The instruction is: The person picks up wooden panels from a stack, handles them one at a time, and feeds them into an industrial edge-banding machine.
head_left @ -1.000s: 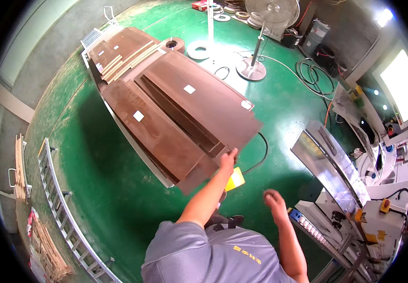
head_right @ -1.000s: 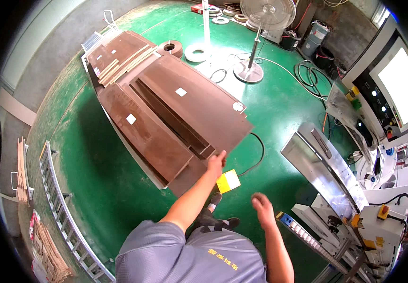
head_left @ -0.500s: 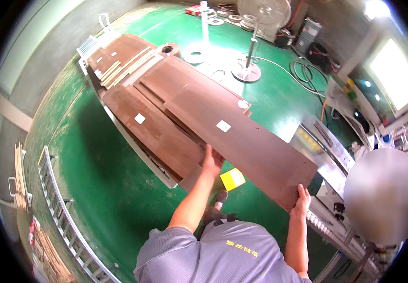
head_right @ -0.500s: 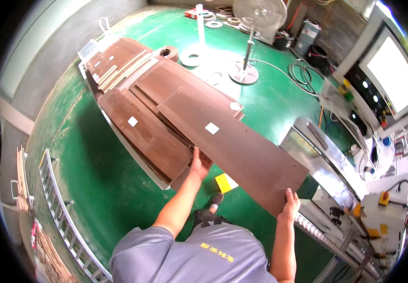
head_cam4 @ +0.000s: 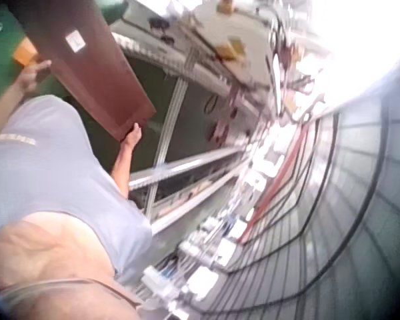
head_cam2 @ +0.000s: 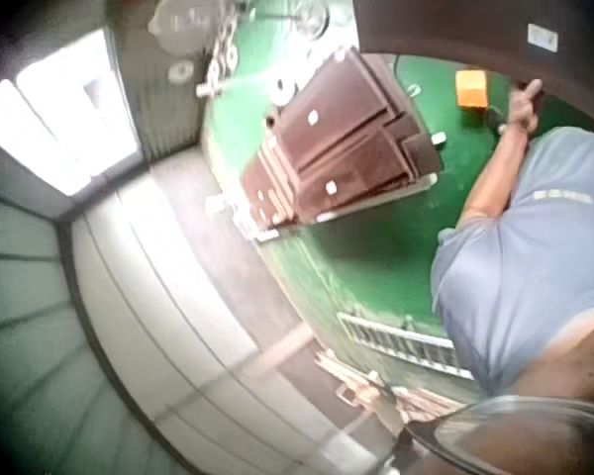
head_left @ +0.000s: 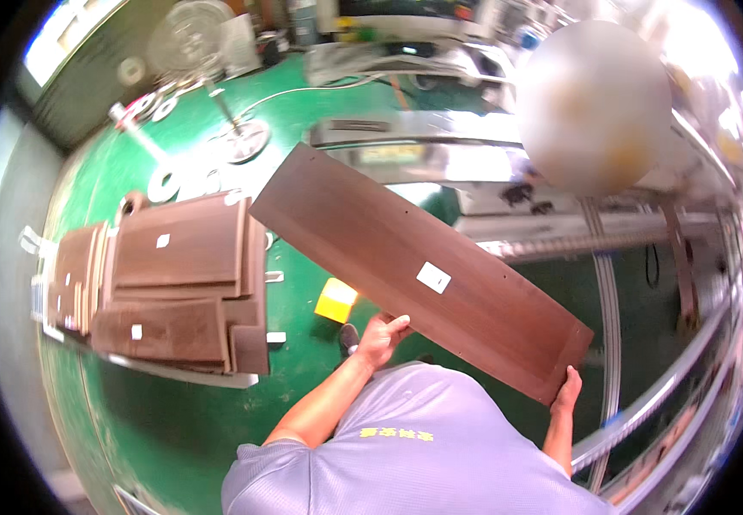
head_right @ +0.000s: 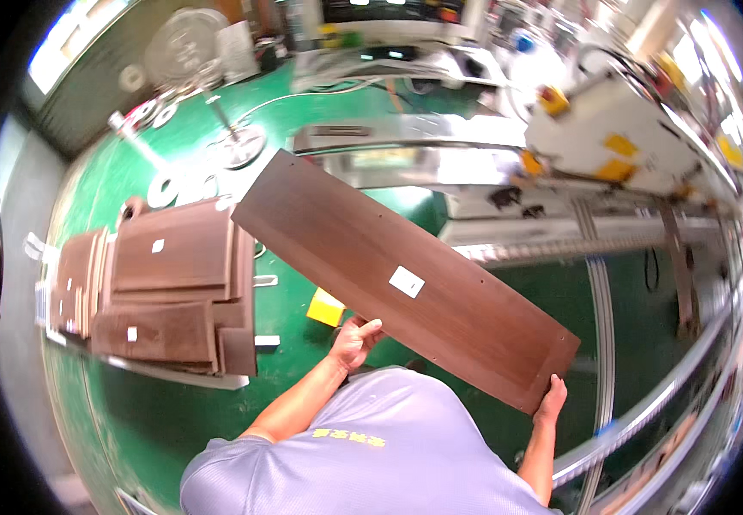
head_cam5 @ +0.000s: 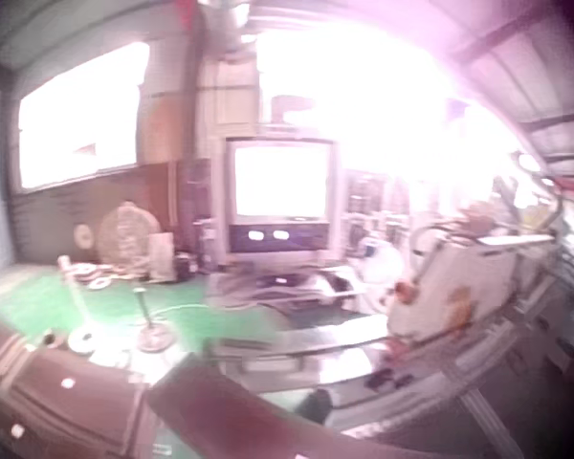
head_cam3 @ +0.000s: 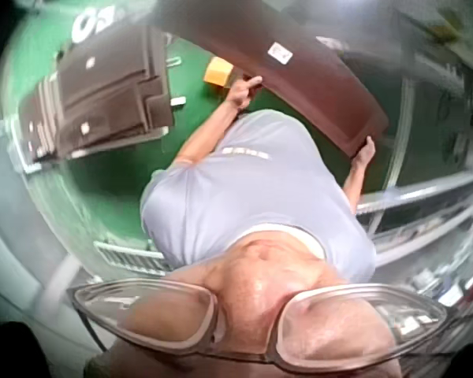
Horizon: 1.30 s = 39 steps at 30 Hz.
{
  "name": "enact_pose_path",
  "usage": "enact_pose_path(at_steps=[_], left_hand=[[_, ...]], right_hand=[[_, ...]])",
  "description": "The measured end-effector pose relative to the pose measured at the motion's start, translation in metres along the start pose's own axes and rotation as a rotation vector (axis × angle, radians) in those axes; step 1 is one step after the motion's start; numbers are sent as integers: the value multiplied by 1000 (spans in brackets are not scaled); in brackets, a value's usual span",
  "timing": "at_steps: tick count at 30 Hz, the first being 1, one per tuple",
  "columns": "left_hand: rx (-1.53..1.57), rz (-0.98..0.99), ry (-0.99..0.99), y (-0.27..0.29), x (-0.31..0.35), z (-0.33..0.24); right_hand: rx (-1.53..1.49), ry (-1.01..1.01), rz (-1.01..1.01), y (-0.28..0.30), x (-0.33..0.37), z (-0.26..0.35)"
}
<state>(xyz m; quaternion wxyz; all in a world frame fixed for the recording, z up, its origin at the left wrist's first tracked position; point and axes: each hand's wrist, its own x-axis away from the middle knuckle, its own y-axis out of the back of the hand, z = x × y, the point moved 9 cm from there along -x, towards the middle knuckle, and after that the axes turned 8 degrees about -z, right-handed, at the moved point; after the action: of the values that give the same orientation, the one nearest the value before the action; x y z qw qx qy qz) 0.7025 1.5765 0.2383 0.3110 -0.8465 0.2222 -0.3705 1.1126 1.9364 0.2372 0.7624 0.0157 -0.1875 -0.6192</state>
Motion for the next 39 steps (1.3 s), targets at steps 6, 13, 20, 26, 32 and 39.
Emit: enact_pose_path(at_steps=[6,13,20,26,32,39], left_hand=[[-260,159,313,-65,-33,115],[-285,185,475,-84,-72,136],[-734,98,-263,-123,-118,9],[-512,183,-175,-164,-188,-13],[-460,230,16,-165,-196,-2],[-438,272,86,-173,-211,15]], right_hand=[[-121,-138,-445,115,109,-70],[-343,-359,-600,92,198,-136],[-310,-324,-615,21,235,-83],[-325,-408,-603,10,233,-98],[-299,-470,-645,13,223,-98],[-374,-458,-610,30,192,-100]])
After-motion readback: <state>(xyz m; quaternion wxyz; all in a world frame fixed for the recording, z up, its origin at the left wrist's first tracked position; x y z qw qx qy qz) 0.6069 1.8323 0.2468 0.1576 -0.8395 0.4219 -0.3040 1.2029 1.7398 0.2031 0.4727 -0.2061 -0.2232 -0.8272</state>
